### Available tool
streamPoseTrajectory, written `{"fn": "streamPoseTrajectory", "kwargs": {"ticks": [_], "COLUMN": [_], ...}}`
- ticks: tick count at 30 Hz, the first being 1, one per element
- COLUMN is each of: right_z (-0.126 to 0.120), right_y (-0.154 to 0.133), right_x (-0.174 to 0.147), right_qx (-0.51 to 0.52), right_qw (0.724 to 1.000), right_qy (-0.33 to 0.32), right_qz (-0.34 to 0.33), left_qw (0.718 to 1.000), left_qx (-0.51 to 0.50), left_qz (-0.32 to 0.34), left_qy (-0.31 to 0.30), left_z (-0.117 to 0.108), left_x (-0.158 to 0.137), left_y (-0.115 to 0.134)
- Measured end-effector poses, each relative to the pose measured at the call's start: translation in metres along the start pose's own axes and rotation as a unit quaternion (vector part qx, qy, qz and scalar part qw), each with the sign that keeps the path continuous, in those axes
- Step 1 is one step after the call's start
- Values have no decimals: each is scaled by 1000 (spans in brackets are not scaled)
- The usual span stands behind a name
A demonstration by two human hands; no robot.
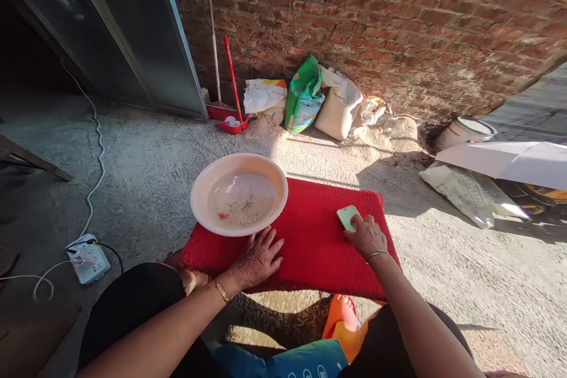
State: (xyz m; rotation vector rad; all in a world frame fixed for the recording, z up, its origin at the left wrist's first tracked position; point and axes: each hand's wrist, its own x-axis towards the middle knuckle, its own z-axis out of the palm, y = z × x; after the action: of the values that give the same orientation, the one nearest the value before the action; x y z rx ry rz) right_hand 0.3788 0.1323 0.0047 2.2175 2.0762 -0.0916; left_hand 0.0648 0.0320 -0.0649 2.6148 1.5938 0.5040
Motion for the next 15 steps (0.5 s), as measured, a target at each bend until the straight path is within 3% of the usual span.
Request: {"fn": "streamPoseTrajectory", "kwargs": {"ticks": [2, 4, 7, 10, 12, 15], "right_z": [-4, -4, 2, 7, 9, 8], "right_y": [11, -3, -54, -95, -95, -47], "right_x": [1, -5, -21, -27, -21, 0], "right_qx": [-7, 19, 76, 87, 76, 64], "right_qw": [999, 999, 989, 961, 956, 978], "right_qy": [5, 20, 42, 44, 38, 30], "right_qz": [38, 18, -118, -258, -281, -196], "left_qw": [1000, 1000, 1000, 1000, 999, 999], "left_qx": [0, 4, 15, 26, 31, 33], "left_qz": [0, 0, 1, 3, 5, 5], "left_qy": [0, 3, 7, 9, 7, 8], "left_z": [0, 0, -2, -5, -6, -6], "left_x": [0, 0, 2, 4, 5, 5], "left_y": [0, 0, 0, 0, 0, 0]}}
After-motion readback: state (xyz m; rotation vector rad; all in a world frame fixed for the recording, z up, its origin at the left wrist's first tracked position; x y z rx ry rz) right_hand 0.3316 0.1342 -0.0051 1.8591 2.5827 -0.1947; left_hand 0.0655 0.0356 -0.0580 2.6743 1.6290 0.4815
